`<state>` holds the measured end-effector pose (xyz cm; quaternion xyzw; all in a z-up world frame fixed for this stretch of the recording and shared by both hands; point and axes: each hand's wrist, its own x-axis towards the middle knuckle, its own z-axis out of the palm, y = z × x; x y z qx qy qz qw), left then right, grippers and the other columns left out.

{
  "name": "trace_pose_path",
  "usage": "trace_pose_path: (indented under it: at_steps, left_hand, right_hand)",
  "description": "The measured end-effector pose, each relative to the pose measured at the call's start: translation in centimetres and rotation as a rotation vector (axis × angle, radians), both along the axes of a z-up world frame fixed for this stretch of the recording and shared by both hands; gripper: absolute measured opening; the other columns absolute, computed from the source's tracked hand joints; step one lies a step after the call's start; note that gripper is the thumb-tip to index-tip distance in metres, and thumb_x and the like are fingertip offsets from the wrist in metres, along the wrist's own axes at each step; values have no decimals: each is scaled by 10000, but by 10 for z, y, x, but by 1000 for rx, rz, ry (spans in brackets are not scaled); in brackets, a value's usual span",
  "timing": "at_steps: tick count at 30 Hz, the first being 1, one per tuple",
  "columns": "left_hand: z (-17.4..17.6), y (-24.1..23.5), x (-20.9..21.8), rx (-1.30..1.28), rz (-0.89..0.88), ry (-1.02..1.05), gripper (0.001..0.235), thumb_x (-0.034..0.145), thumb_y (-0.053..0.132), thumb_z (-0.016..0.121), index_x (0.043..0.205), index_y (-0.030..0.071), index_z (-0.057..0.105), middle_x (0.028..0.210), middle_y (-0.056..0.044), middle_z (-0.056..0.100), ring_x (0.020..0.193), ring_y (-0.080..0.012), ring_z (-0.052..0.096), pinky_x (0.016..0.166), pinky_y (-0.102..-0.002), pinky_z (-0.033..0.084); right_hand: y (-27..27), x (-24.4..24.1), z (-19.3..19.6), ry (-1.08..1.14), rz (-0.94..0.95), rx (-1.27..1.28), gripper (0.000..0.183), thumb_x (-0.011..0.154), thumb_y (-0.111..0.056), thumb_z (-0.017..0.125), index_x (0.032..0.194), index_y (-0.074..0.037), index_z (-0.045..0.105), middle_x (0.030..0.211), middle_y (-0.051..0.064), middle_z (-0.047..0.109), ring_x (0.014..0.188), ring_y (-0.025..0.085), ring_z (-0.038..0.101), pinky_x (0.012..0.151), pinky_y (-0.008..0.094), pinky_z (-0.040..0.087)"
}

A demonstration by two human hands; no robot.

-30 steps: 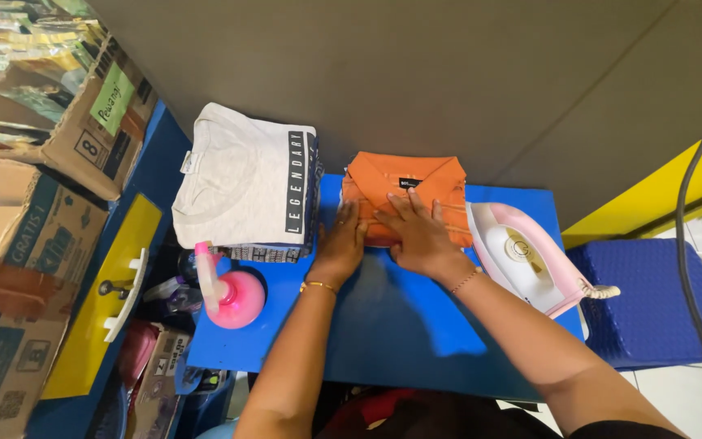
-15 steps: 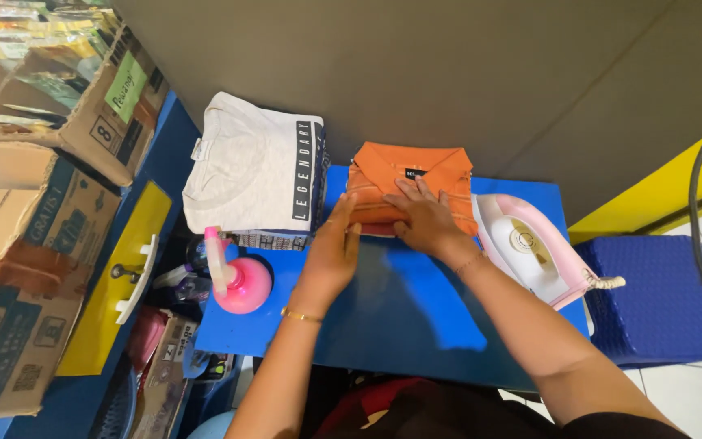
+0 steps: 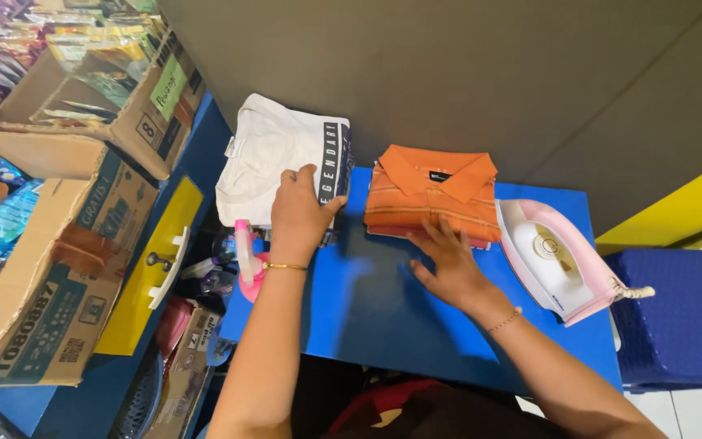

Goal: Folding various shirts and ironing a black garment on a workspace table

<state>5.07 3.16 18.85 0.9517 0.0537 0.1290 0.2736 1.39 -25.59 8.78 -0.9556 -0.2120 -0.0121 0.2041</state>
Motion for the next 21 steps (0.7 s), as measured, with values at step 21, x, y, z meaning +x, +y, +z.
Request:
trace_pose_path:
  at_steps: [21]
  left_hand:
    - [60,3,-49,-331,17,-119,366,926,231,578,1248,127,717,1172,-160,691,1107,-424,644,958,-542,516]
  right_hand:
    - [45,-16,45,579,-134,1003,621,1026,-458,415,1507,-75,502,1426,239,623,1155,348,701,944,430,539]
